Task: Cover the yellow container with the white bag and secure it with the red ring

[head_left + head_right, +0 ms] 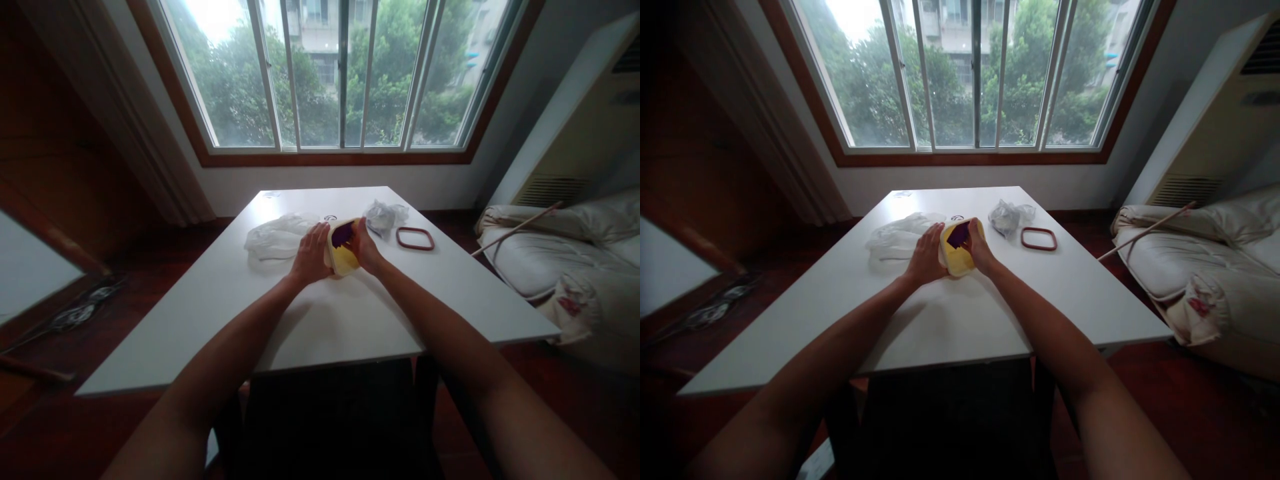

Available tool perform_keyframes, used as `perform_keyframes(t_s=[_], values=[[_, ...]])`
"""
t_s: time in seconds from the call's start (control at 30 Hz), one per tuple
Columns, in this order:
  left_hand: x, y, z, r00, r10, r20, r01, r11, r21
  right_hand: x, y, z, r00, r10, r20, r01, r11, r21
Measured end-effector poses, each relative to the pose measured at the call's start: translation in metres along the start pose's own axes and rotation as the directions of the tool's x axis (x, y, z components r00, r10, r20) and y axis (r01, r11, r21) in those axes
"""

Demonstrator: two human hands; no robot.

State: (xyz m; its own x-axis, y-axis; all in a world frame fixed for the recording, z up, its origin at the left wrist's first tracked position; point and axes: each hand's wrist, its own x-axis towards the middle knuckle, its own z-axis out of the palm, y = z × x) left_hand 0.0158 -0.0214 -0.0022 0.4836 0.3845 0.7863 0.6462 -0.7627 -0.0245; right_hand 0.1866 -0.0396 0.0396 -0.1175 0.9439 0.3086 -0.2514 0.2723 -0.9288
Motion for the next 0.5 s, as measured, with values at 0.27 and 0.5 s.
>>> perform_keyframes(t_s=[0.27,0.5], values=[[-0.001,0.002,0.000,0.999,-0.020,-0.044,0.021,1.000,0.017,-0.014,0.008,0.008,0.970,-0.030,0.243,0.019,0.999,0.049],[0.001,0.002,-0.001,1.000,-0.024,-0.006,0.024,0.999,0.024,-0.006,0.015,0.002,0.995,0.005,0.104,-0.008,0.999,0.035]])
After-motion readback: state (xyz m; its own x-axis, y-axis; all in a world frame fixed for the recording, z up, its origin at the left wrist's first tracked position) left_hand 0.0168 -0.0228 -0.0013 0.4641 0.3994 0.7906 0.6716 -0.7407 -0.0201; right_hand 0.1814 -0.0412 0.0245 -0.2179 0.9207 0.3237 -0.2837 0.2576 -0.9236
